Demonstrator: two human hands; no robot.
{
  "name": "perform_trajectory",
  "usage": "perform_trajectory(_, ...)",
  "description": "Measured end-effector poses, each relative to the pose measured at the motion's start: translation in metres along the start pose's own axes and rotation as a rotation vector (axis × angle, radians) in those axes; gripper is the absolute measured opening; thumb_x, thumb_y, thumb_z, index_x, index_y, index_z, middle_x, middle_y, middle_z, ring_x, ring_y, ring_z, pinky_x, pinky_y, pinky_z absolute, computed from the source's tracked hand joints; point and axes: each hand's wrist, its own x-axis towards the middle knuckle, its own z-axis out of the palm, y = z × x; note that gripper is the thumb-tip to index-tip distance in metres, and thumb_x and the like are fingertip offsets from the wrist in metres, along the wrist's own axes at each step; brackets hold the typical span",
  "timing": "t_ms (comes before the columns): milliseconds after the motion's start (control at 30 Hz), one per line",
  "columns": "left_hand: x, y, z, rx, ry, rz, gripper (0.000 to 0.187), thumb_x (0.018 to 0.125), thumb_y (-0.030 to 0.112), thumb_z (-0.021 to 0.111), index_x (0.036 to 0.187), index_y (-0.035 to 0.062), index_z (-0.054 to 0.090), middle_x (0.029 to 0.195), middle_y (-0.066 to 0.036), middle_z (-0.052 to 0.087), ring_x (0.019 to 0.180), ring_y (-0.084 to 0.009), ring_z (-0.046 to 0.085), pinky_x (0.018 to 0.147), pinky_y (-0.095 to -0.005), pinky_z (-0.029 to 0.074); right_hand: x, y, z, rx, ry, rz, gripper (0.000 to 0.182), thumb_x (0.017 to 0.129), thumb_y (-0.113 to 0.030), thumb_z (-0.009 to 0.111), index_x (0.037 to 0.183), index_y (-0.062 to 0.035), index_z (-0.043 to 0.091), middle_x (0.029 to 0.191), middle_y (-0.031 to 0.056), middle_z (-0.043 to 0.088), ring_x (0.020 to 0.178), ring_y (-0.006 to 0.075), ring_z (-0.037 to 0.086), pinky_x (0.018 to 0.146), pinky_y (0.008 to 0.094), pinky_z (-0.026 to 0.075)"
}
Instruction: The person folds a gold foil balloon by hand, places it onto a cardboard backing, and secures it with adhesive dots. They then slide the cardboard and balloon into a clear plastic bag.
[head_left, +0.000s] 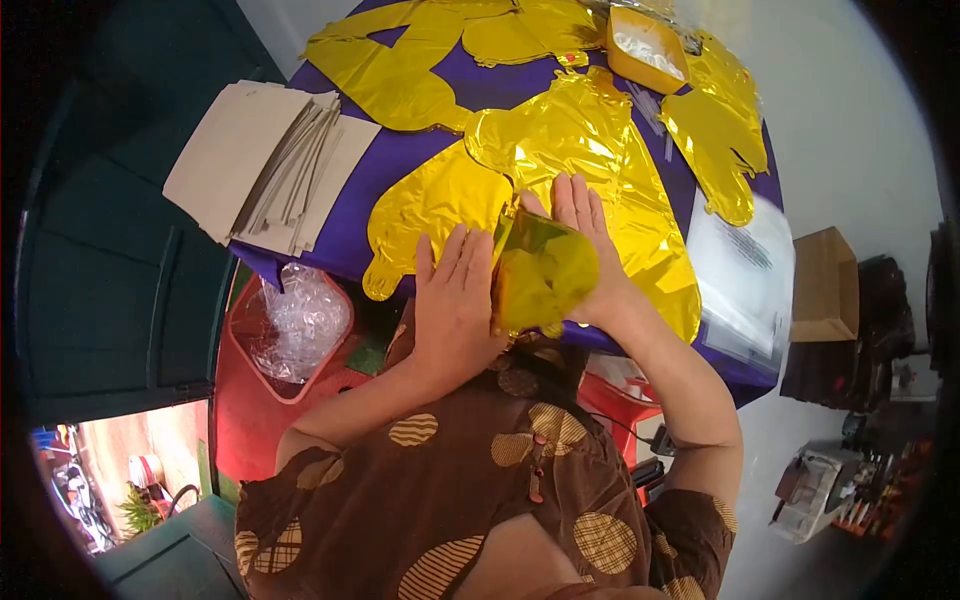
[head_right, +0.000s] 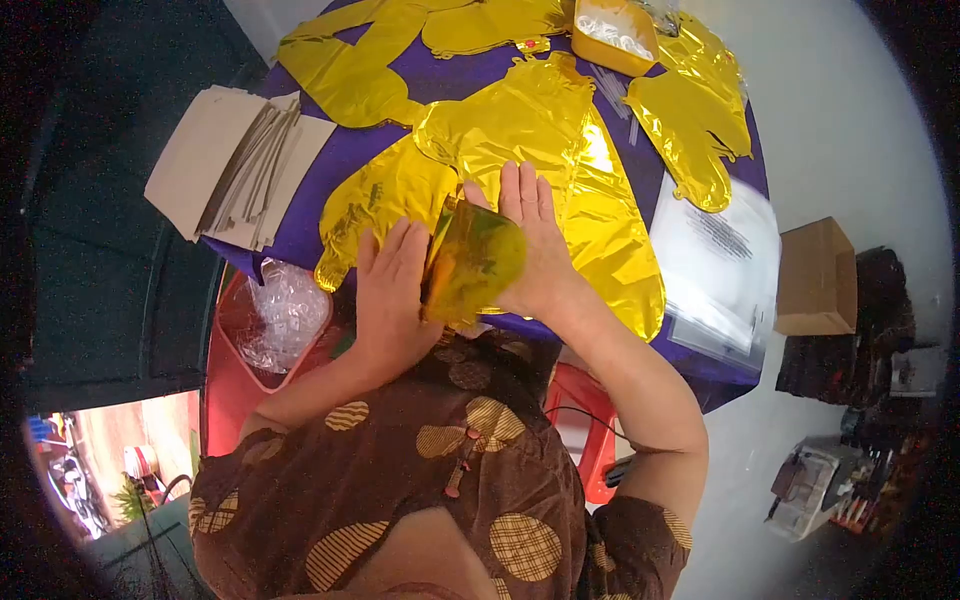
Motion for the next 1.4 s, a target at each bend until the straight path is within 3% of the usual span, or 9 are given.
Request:
perform_trajectory(167, -0.005, 0.006, 0.006, -0.071, 0.103, -0.106, 0.055, 0.083, 0.002, 0.060, 0.134, -0.0105, 0.046, 0.126, -0.027, 0.059, 0.127, -0.0427, 0.051, 0.115, -0.0621, 0.021, 0.000, -0.003, -0.003, -0.004, 0.028, -0.010, 0.091, 0.086, -0.070, 0.056, 0.135, 0.0063, 0.049, 0.143, 0.0458, 0.030, 0.137, 0.0600, 0.025, 0.115, 0.0629, 0.020)
perform_trajectory(367, -0.011, 0.005, 0.021, -0.191, 0.208, -0.179, 0.045, 0.089, 0.003, 0.056, 0.132, -0.0113, 0.049, 0.120, -0.029, 0.062, 0.126, -0.0438, 0.053, 0.114, -0.0638, 0.018, 0.003, -0.006, -0.007, 0.021, 0.007, 0.018, 0.086, 0.087, -0.070, 0.053, 0.141, -0.0039, 0.049, 0.145, 0.0444, 0.030, 0.138, 0.0604, 0.024, 0.114, 0.0638, 0.019)
perform_trajectory(467, -0.011, 0.006, 0.018, -0.037, 0.160, -0.136, 0.053, 0.085, 0.002, 0.060, 0.135, -0.0105, 0.046, 0.126, -0.028, 0.060, 0.128, -0.0435, 0.051, 0.114, -0.0649, 0.016, 0.002, -0.006, -0.006, -0.003, 0.003, 0.010, 0.082, 0.088, -0.070, 0.051, 0.145, -0.0112, 0.047, 0.147, 0.0433, 0.029, 0.138, 0.0608, 0.023, 0.114, 0.0643, 0.018)
perform_trajectory(667, -0.006, 0.015, 0.013, -0.045, 0.134, 0.008, 0.070, 0.081, -0.003, 0.063, 0.146, -0.0053, 0.036, 0.136, -0.024, 0.054, 0.133, -0.0397, 0.049, 0.116, -0.0638, 0.016, 0.001, 0.000, -0.004, -0.135, -0.153, 0.010, 0.079, 0.085, -0.062, 0.057, 0.148, -0.0175, 0.044, 0.149, 0.0417, 0.028, 0.140, 0.0612, 0.019, 0.115, 0.0656, 0.015)
perform_trajectory(800, -0.003, 0.011, 0.017, -0.039, 0.058, 0.109, 0.096, 0.065, 0.013, 0.083, 0.145, -0.0067, 0.033, 0.142, -0.023, 0.049, 0.137, -0.0375, 0.045, 0.116, -0.0656, 0.015, -0.003, 0.006, 0.000, 0.034, -0.046, -0.019, 0.083, 0.082, -0.058, 0.060, 0.152, -0.0182, 0.040, 0.153, 0.0392, 0.021, 0.142, 0.0608, 0.015, 0.116, 0.0657, 0.015)
perform_trajectory(1100, -0.001, 0.006, 0.017, 0.001, -0.042, 0.170, 0.097, 0.063, 0.014, 0.083, 0.144, -0.0073, 0.035, 0.141, -0.021, 0.050, 0.135, -0.0358, 0.048, 0.115, -0.0672, 0.018, -0.003, 0.007, 0.000, 0.042, -0.071, -0.026, 0.093, 0.080, -0.061, 0.060, 0.158, -0.0230, 0.026, 0.155, 0.0384, 0.016, 0.142, 0.0613, 0.012, 0.116, 0.0665, 0.013)
perform_trajectory(1300, 0.000, 0.003, 0.015, 0.029, -0.074, 0.186, 0.081, 0.073, 0.014, 0.075, 0.141, -0.0091, 0.038, 0.136, -0.022, 0.055, 0.132, -0.0366, 0.051, 0.114, -0.0705, 0.015, -0.002, 0.005, 0.000, 0.018, -0.092, -0.018, 0.104, 0.076, -0.065, 0.063, 0.160, -0.0235, 0.017, 0.155, 0.0391, 0.014, 0.142, 0.0622, 0.012, 0.116, 0.0660, 0.012)
perform_trajectory(1400, 0.000, 0.004, 0.016, 0.002, -0.070, 0.167, 0.081, 0.072, 0.002, 0.076, 0.143, -0.0050, 0.036, 0.137, -0.020, 0.056, 0.132, -0.0335, 0.052, 0.115, -0.0706, 0.011, 0.000, 0.009, -0.003, 0.039, -0.134, -0.022, 0.107, 0.074, -0.062, 0.066, 0.160, -0.0214, 0.016, 0.156, 0.0384, 0.012, 0.143, 0.0615, 0.011, 0.117, 0.0637, 0.013)
